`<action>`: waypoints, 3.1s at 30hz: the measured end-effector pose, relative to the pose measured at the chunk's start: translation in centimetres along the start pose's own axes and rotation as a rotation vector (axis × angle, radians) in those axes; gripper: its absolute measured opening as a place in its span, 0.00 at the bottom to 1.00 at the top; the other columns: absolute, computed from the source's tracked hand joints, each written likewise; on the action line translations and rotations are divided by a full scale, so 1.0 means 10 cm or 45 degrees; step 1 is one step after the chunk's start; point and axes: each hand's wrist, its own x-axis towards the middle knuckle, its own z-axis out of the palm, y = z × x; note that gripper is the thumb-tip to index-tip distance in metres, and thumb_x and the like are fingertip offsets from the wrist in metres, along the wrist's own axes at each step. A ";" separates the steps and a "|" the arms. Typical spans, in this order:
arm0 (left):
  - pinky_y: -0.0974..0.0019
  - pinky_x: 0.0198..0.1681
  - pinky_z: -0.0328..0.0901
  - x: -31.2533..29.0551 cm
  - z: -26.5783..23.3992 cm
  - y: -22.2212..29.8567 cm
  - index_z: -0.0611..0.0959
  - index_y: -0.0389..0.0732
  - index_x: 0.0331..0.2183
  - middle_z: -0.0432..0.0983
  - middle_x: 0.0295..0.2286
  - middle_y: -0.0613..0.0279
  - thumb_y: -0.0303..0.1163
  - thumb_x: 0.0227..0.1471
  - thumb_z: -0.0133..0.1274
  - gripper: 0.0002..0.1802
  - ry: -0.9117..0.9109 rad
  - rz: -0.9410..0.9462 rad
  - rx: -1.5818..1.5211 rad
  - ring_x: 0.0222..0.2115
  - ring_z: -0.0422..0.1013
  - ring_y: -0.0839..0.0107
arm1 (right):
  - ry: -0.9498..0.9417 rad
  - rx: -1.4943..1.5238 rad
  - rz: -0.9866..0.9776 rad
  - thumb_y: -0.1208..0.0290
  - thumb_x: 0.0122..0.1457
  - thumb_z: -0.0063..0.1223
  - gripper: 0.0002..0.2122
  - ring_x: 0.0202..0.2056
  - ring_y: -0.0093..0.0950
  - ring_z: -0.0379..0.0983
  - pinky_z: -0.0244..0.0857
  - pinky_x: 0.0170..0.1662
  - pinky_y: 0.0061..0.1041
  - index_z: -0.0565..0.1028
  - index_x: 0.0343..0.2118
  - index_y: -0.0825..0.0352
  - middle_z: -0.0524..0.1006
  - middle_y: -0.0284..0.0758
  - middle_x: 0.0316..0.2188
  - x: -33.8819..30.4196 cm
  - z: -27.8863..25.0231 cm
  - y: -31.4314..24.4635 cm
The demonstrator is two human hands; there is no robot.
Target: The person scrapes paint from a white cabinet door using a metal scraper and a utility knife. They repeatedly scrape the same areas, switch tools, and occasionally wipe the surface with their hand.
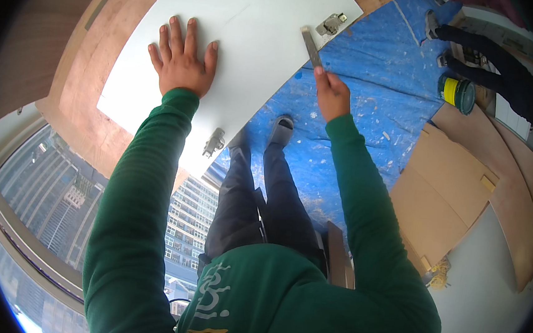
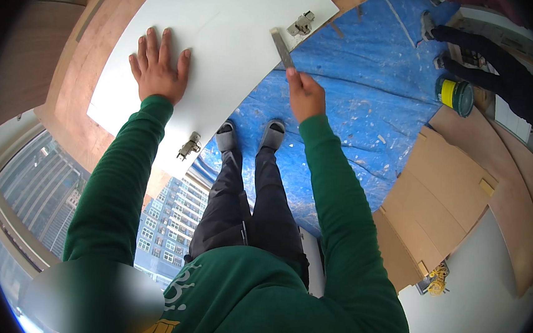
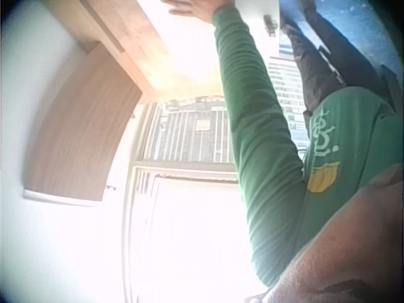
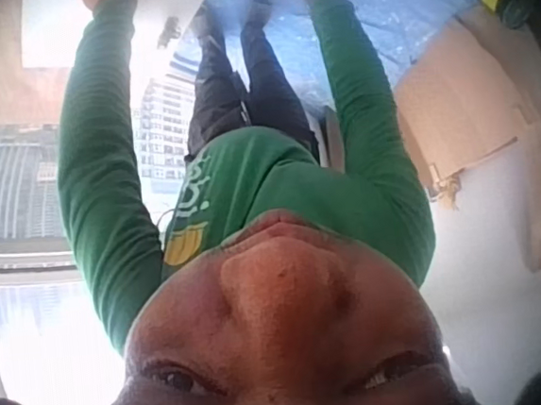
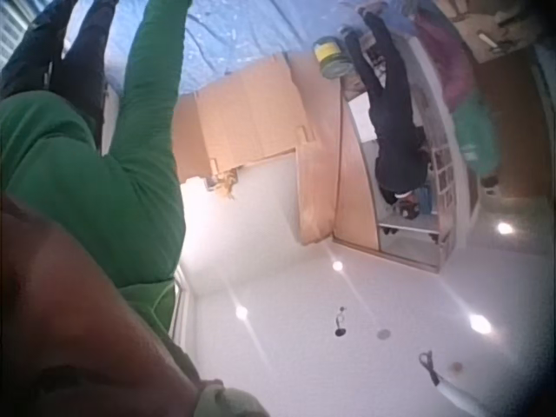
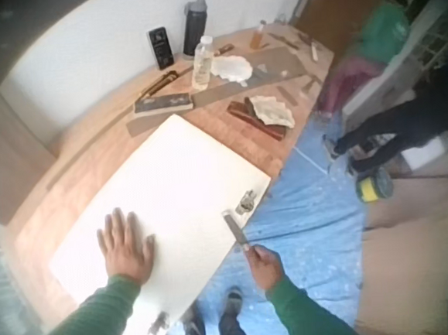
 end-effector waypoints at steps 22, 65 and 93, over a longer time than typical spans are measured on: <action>0.40 0.73 0.31 -0.02 0.03 -0.05 0.61 0.54 0.70 0.48 0.71 0.51 0.62 0.66 0.33 0.39 0.054 0.025 0.007 0.72 0.42 0.49 | -0.013 -0.140 0.002 0.50 0.70 0.52 0.25 0.24 0.20 0.57 0.57 0.27 0.28 0.71 0.23 0.69 0.64 0.30 0.17 -0.50 0.09 0.17; 0.38 0.72 0.32 -0.03 0.10 -0.04 0.62 0.52 0.70 0.50 0.70 0.49 0.62 0.66 0.34 0.39 0.088 0.047 -0.070 0.72 0.43 0.48 | -0.005 -0.014 0.069 0.51 0.70 0.52 0.25 0.25 0.18 0.55 0.56 0.27 0.27 0.70 0.23 0.69 0.62 0.29 0.17 -0.54 0.45 0.00; 0.40 0.73 0.33 -0.03 0.11 -0.05 0.61 0.54 0.70 0.49 0.71 0.51 0.64 0.66 0.34 0.40 0.085 0.038 -0.008 0.72 0.43 0.49 | 0.036 0.001 0.093 0.50 0.71 0.50 0.26 0.24 0.23 0.58 0.59 0.30 0.31 0.70 0.24 0.71 0.64 0.31 0.17 -1.28 0.66 0.15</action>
